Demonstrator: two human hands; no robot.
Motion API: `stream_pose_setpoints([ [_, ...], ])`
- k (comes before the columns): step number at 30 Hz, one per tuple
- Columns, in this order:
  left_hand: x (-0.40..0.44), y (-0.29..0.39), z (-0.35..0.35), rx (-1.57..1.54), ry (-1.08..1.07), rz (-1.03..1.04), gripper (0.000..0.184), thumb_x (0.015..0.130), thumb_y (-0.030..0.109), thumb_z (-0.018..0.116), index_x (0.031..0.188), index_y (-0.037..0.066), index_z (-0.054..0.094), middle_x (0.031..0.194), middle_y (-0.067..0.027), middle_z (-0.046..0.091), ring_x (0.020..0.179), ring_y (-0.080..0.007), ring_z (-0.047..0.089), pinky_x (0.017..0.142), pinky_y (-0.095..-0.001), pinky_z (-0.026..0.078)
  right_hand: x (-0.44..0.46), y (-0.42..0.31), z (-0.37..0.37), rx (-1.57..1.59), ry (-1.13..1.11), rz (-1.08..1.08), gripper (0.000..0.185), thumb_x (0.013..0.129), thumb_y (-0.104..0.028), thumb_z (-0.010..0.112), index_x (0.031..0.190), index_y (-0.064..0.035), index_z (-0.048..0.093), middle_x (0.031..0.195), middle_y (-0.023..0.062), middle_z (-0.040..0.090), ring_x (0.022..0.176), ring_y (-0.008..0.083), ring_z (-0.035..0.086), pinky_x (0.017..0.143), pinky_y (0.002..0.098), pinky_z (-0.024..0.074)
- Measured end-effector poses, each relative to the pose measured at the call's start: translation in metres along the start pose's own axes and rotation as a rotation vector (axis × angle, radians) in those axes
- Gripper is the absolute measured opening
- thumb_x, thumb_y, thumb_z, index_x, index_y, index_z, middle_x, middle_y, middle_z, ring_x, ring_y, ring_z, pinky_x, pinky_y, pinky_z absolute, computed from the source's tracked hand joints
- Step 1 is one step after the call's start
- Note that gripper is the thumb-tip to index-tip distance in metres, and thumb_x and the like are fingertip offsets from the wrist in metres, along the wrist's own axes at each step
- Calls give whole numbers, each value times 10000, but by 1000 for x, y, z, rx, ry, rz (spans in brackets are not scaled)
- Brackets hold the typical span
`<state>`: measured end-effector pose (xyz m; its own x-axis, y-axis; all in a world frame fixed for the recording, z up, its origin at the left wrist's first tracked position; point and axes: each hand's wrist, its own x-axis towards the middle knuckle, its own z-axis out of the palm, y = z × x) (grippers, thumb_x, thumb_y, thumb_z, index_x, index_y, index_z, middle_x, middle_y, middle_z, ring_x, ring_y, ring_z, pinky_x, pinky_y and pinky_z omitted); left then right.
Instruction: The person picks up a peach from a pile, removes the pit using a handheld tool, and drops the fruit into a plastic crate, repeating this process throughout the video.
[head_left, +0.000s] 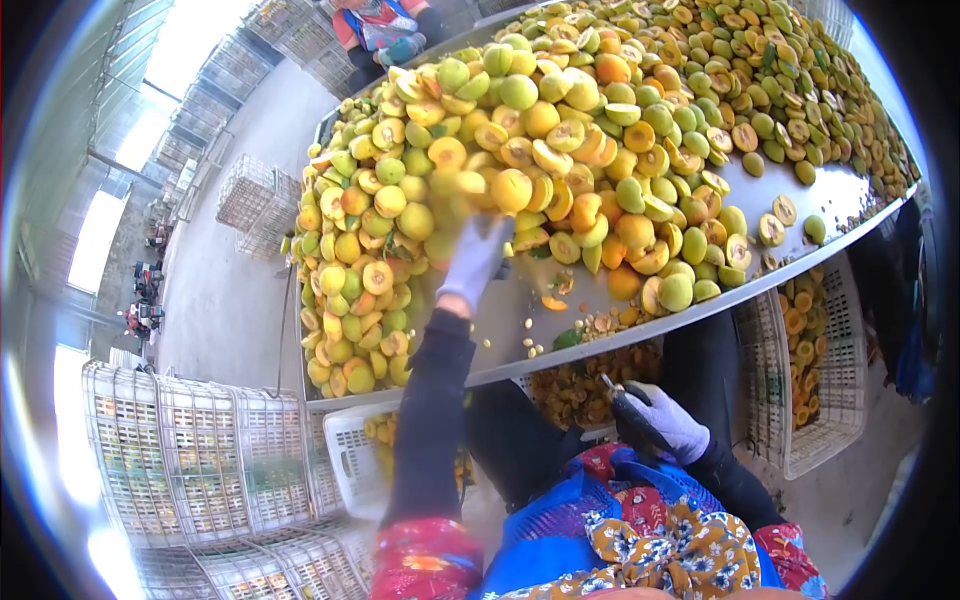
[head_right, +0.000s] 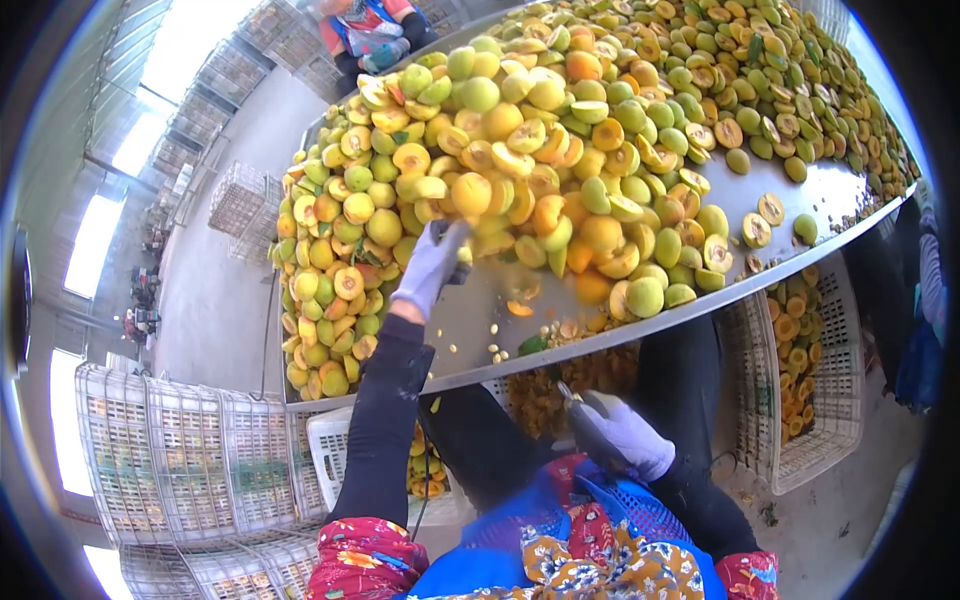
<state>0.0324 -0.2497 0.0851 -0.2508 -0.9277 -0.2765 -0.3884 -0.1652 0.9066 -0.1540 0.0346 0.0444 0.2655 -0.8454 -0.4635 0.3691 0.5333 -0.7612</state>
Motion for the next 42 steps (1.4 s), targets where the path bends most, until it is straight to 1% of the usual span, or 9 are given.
stream_pose_setpoints([
  [1, -14, -15, -3, -262, -71, -92, 488, 921, 443, 609, 1166, 24, 559, 974, -132, 647, 755, -236, 641, 602, -337, 513, -1, -10, 4, -140, 10, -16, 234, 1036, -232, 484, 974, -14, 544, 762, 6, 522, 685, 95, 569, 717, 331, 594],
  [4, -60, -53, -8, -746, -416, -30, 372, 986, 398, 518, 1159, 75, 583, 988, -113, 658, 765, -229, 653, 607, -351, 543, 5, -31, 16, -702, 90, -233, 191, 999, -192, 522, 958, -10, 559, 725, 157, 582, 638, 289, 633, 581, 406, 521],
  [7, -103, -71, 10, -878, -313, -233, 422, 1001, 461, 461, 1172, 96, 585, 1065, -102, 673, 900, -262, 672, 772, -408, 574, 11, -32, 30, -1171, 171, -802, 205, 972, -203, 542, 991, 1, 545, 686, 235, 585, 631, 401, 621, 546, 475, 468],
  [17, -174, -69, 63, -388, -36, 134, 507, 1051, 449, 356, 1116, 11, 602, 950, -117, 667, 852, -206, 650, 780, -334, 532, 10, -26, 57, -1141, 185, -385, 287, 962, -250, 560, 977, 26, 482, 654, 237, 596, 618, 434, 611, 550, 526, 466],
  [23, -192, -69, 81, 14, 258, 298, 267, 1034, 178, 456, 1055, -41, 608, 882, -195, 661, 785, -261, 640, 725, -381, 510, 16, -2, 44, -1124, 56, -770, 276, 967, -243, 549, 974, 32, 539, 717, 260, 594, 630, 440, 598, 558, 494, 466],
  [26, -199, -68, 86, 146, 274, 370, 266, 984, 111, 484, 1182, -41, 576, 948, -238, 658, 865, -373, 663, 769, -411, 512, 8, -19, 47, -165, -103, 101, 323, 992, -337, 548, 888, -31, 553, 598, 34, 503, 455, 184, 478, 433, 303, 372],
  [32, -189, -83, 88, -161, 81, 548, 184, 986, 82, 461, 1052, -12, 605, 898, -160, 656, 835, -255, 653, 786, -360, 507, 6, -3, 26, 1047, -495, 595, 413, 1014, -461, 440, 938, -61, 512, 520, -10, 421, 326, 65, 320, 297, 188, 227],
  [36, -189, -85, 86, -324, -93, 509, 189, 997, 109, 478, 1057, -5, 617, 901, -127, 659, 855, -189, 630, 813, -340, 498, 5, 15, 25, 1125, -554, 490, 453, 1019, -488, 385, 958, -58, 515, 534, -44, 436, 326, 62, 346, 319, 215, 269],
  [42, -171, -120, 124, -369, 136, 379, 316, 1028, 269, 480, 1022, -14, 623, 841, -169, 686, 717, -280, 663, 655, -360, 522, 11, 34, 26, 1116, -625, 290, 430, 1026, -466, 389, 964, -57, 508, 534, -56, 433, 345, 66, 394, 354, 232, 348],
])
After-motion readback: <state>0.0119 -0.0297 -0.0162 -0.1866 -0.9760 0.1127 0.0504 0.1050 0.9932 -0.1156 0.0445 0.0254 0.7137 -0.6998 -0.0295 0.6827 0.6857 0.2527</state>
